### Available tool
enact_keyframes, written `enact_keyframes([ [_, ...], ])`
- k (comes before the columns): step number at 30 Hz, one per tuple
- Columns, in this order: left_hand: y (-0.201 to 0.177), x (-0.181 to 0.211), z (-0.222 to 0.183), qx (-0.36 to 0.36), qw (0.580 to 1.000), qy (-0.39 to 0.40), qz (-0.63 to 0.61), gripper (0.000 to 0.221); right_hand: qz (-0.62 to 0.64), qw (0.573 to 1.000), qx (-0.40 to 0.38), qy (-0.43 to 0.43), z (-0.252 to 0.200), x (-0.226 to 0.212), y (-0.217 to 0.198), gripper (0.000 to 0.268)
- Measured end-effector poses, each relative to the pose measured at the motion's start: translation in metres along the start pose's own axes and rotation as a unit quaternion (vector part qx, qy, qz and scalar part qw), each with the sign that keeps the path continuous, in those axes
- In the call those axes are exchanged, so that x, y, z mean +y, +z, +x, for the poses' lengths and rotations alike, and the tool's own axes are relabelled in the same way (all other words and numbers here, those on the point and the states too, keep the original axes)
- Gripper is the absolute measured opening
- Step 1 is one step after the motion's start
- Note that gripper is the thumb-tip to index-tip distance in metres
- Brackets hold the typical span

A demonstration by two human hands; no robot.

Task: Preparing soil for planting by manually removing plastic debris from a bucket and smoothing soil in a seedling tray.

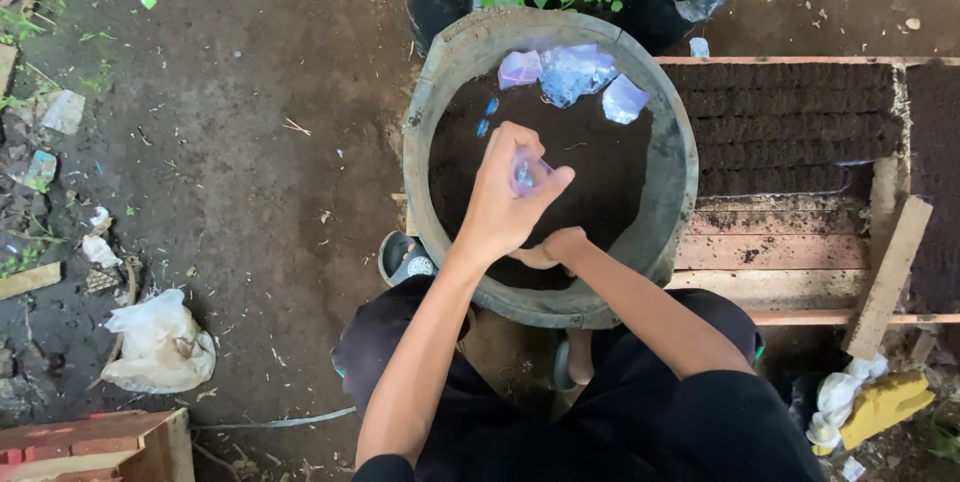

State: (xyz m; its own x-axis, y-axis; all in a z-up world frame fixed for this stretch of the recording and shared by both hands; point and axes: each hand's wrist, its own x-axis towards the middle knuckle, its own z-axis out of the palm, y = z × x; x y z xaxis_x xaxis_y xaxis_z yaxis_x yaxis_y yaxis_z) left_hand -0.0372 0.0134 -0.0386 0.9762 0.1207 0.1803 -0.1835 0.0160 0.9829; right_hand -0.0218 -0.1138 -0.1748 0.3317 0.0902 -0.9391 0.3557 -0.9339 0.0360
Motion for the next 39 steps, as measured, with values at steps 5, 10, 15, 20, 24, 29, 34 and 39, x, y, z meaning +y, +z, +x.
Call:
enact_keyframes([
  [5, -0.022, 0.018, 0.006, 0.028, 0.998, -0.013, -0.054, 0.026, 0.097, 0.993, 0.052, -0.039, 0.033, -0.010, 0.021, 0.100],
  [10, -0.047, 0.044, 0.010, 0.064, 0.994, 0.001, -0.087, 0.023, 0.199, 0.971, 0.103, -0.084, 0.061, -0.028, 0.032, 0.106],
  [15, -0.051, 0.048, 0.011, 0.049, 0.994, 0.004, -0.094, 0.026, 0.253, 0.964, 0.064, -0.056, 0.058, -0.041, 0.013, 0.101],
  [20, -0.050, 0.037, 0.012, 0.065, 0.994, -0.011, -0.086, 0.024, 0.362, 0.927, 0.045, -0.082, 0.062, -0.047, 0.003, 0.087],
  [24, -0.046, 0.033, 0.013, 0.058, 0.995, -0.016, -0.082, 0.023, 0.446, 0.889, 0.024, -0.102, 0.066, -0.054, -0.001, 0.076],
  [29, -0.042, 0.027, 0.016, 0.055, 0.995, 0.006, -0.081, 0.024, 0.546, 0.829, 0.013, -0.122, 0.064, -0.049, -0.012, 0.062],
  [34, -0.039, 0.013, 0.015, 0.059, 0.997, 0.000, -0.056, 0.026, 0.639, 0.755, 0.002, -0.145, 0.057, -0.045, -0.029, 0.050],
  [39, -0.032, -0.006, 0.020, 0.051, 0.998, -0.034, -0.032, 0.029, 0.727, 0.666, -0.007, -0.166, 0.048, -0.035, -0.050, 0.039],
])
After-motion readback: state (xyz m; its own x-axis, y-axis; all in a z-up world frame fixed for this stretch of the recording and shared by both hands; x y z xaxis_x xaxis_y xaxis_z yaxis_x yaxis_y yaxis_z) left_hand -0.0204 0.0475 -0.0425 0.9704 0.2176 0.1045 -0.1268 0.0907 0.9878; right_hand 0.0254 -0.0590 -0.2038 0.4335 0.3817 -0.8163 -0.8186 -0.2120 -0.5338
